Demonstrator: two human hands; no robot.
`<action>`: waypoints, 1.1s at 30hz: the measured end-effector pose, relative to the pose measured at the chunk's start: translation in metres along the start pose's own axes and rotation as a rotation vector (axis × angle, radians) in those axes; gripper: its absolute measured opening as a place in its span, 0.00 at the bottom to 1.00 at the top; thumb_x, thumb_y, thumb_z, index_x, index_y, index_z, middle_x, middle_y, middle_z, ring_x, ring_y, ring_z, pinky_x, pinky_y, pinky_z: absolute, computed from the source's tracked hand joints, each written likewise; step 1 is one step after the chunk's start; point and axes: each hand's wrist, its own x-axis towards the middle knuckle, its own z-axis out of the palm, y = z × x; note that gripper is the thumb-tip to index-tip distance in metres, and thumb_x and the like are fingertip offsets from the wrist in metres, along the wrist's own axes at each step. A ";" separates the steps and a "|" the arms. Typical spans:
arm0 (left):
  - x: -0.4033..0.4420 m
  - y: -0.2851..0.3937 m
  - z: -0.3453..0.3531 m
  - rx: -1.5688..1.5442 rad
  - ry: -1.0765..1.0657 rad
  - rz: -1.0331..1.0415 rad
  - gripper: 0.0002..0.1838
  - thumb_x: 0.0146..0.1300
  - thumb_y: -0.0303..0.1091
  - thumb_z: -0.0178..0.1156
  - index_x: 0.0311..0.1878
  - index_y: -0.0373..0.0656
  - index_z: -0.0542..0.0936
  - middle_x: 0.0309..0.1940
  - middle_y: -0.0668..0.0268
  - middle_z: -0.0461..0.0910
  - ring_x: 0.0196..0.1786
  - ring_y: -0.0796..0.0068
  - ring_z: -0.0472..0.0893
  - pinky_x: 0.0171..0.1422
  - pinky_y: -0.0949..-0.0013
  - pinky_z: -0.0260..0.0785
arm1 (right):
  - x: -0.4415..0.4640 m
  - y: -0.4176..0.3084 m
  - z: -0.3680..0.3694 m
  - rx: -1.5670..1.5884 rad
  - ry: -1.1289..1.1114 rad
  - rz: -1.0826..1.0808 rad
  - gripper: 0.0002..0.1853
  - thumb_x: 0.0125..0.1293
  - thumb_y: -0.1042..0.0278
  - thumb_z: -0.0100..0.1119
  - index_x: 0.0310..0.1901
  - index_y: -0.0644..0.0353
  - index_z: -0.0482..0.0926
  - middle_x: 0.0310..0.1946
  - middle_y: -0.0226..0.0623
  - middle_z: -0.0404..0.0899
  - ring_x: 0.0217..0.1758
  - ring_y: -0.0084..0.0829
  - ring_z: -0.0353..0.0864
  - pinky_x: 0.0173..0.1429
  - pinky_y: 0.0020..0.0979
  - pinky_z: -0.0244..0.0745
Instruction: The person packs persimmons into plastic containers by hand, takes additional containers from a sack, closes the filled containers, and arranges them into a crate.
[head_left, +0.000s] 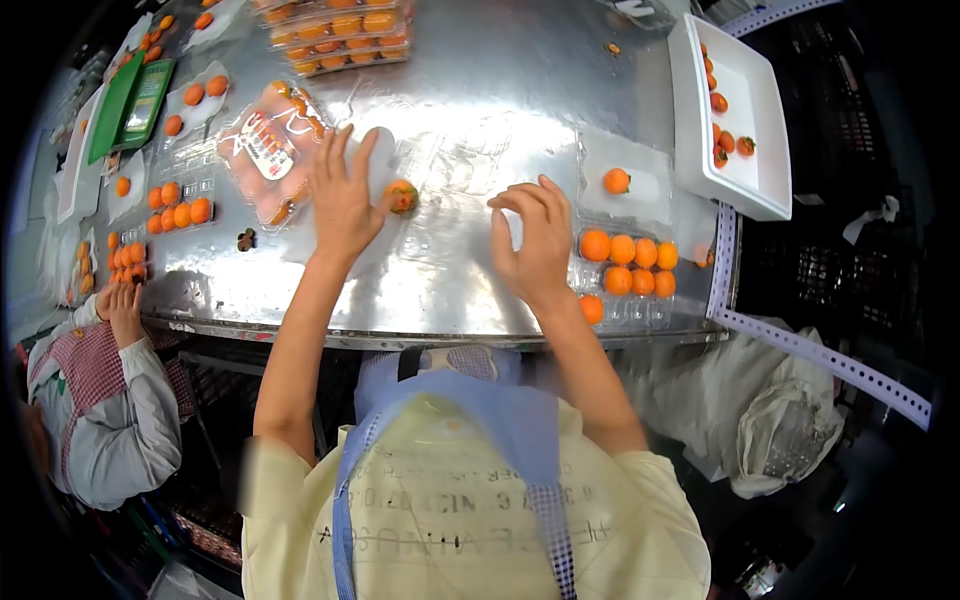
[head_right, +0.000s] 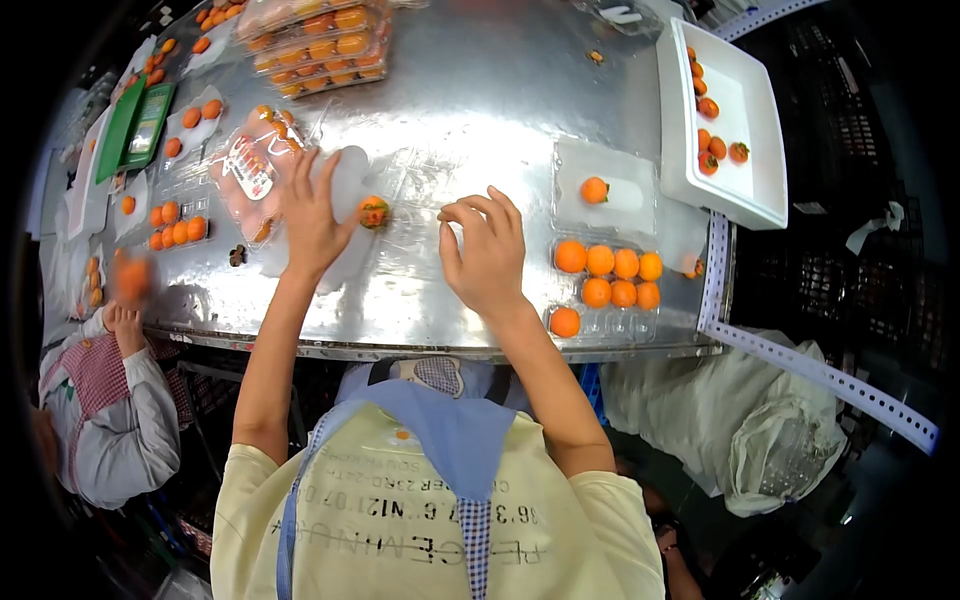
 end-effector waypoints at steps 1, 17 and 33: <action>-0.003 -0.002 0.003 0.023 -0.007 -0.002 0.45 0.40 0.33 0.73 0.65 0.50 0.63 0.65 0.55 0.58 0.69 0.51 0.55 0.70 0.51 0.49 | 0.011 -0.005 -0.001 0.041 0.057 -0.022 0.10 0.54 0.78 0.59 0.40 0.61 0.75 0.38 0.37 0.78 0.46 0.36 0.75 0.55 0.43 0.70; -0.025 -0.027 -0.026 -0.006 -0.074 -0.480 0.35 0.48 0.25 0.66 0.61 0.44 0.65 0.44 0.54 0.78 0.48 0.55 0.79 0.49 0.59 0.71 | 0.010 0.004 0.135 -0.063 -0.768 0.229 0.41 0.47 0.66 0.71 0.61 0.64 0.60 0.42 0.47 0.76 0.47 0.43 0.75 0.48 0.39 0.73; -0.022 0.021 -0.040 0.315 -0.027 -0.372 0.08 0.55 0.37 0.62 0.30 0.44 0.76 0.23 0.63 0.79 0.25 0.60 0.80 0.27 0.59 0.70 | -0.007 0.035 0.038 0.757 -0.255 0.686 0.35 0.57 0.70 0.63 0.64 0.64 0.59 0.45 0.46 0.77 0.49 0.33 0.79 0.49 0.33 0.76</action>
